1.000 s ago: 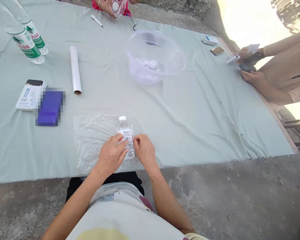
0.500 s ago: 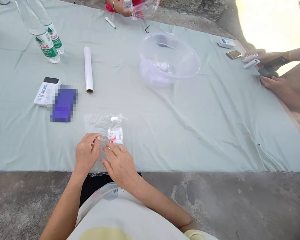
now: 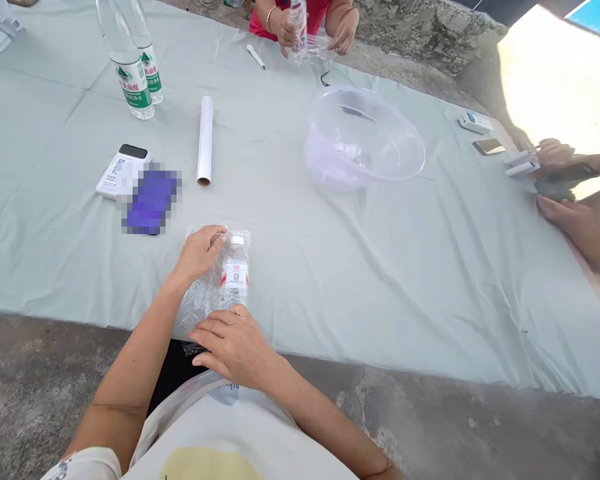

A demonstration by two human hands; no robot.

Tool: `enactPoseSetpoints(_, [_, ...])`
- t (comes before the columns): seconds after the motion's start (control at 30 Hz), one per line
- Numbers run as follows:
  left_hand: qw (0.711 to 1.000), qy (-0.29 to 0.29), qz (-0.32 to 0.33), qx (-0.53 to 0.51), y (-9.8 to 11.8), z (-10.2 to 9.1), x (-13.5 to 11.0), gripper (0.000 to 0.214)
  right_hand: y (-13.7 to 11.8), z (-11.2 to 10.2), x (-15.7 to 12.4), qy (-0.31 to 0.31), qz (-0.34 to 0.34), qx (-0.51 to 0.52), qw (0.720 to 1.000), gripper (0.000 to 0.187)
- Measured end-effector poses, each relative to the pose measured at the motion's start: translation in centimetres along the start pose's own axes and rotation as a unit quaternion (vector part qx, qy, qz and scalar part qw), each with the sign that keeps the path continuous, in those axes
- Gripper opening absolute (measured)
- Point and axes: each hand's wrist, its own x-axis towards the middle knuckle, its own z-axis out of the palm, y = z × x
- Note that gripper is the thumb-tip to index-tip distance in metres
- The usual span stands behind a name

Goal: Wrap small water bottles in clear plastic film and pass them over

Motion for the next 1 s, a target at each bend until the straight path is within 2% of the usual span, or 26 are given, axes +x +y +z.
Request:
enactPoseSetpoints(0.07, [1.000, 0.025, 0.011, -0.008, -0.2, -0.5, -0.1, 0.032, 0.8, -0.8, -0.7, 0.108, -0.006, 0.085, 0.990, 0.024])
enactPoseSetpoints(0.1, [0.998, 0.048, 0.028, -0.008, -0.1, -0.8, -0.4, 0.032, 1.2, -1.2, -1.0, 0.163, 0.029, 0.114, 0.980, 0.023])
enactPoseSetpoints(0.17, [0.991, 0.121, 0.055, 0.009, 0.4, -1.5, -1.4, 0.030, 2.2, -1.7, -1.7, 0.243, 0.169, 0.139, 0.945, 0.022])
enactPoseSetpoints(0.2, [0.985, 0.160, 0.056, 0.019, 0.7, -1.8, -2.1, 0.030, 2.7, -1.9, -2.1, 0.260, 0.252, 0.147, 0.920, 0.023])
enactPoseSetpoints(0.27, [0.976, 0.214, 0.028, 0.017, 1.6, -2.1, -3.9, 0.027, 3.8, -1.7, -2.6, 0.247, 0.396, 0.184, 0.865, 0.029])
enactPoseSetpoints(0.3, [0.977, 0.214, 0.009, -0.006, 2.0, -2.0, -4.9, 0.027, 4.2, -1.5, -2.8, 0.228, 0.442, 0.217, 0.840, 0.034])
enactPoseSetpoints(0.37, [0.985, 0.146, -0.022, -0.090, 2.6, -1.5, -6.7, 0.029, 4.5, -0.9, -2.9, 0.189, 0.476, 0.286, 0.810, 0.047])
enactPoseSetpoints(0.4, [0.987, 0.091, -0.031, -0.131, 2.7, -1.1, -7.4, 0.032, 4.5, -0.6, -2.8, 0.175, 0.473, 0.310, 0.806, 0.050])
enactPoseSetpoints(0.47, [0.983, 0.000, -0.044, -0.180, 2.5, -0.5, -8.3, 0.037, 4.0, -0.2, -2.3, 0.167, 0.454, 0.318, 0.815, 0.052])
enactPoseSetpoints(0.5, [0.981, -0.020, -0.051, -0.187, 2.2, -0.3, -8.6, 0.039, 3.6, -0.1, -2.0, 0.168, 0.444, 0.306, 0.825, 0.051])
enactPoseSetpoints(0.6, [0.981, -0.027, -0.078, -0.175, 1.1, -0.8, -9.1, 0.041, 2.3, -0.1, -0.9, 0.172, 0.406, 0.269, 0.856, 0.043])
enactPoseSetpoints(0.7, [0.994, 0.002, -0.080, -0.080, 0.6, -2.2, -9.7, 0.043, 1.3, 0.2, 0.5, 0.149, 0.321, 0.257, 0.899, 0.036])
enactPoseSetpoints(0.77, [0.995, 0.080, -0.063, 0.023, 0.7, -3.0, -10.3, 0.041, 0.8, 0.8, 1.8, 0.130, 0.252, 0.228, 0.931, 0.035])
enactPoseSetpoints(0.83, [0.983, 0.154, -0.053, 0.079, 0.9, -3.7, -10.9, 0.038, 0.4, 1.5, 3.0, 0.115, 0.190, 0.206, 0.953, 0.034])
enactPoseSetpoints(0.93, [0.980, 0.175, -0.073, 0.056, 1.1, -4.5, -11.6, 0.036, -0.1, 2.0, 4.6, 0.077, 0.106, 0.243, 0.961, 0.033])
enactPoseSetpoints(1.0, [0.981, 0.166, -0.095, 0.035, 1.0, -4.7, -12.0, 0.038, 0.0, 1.8, 5.3, 0.067, 0.097, 0.313, 0.942, 0.028])
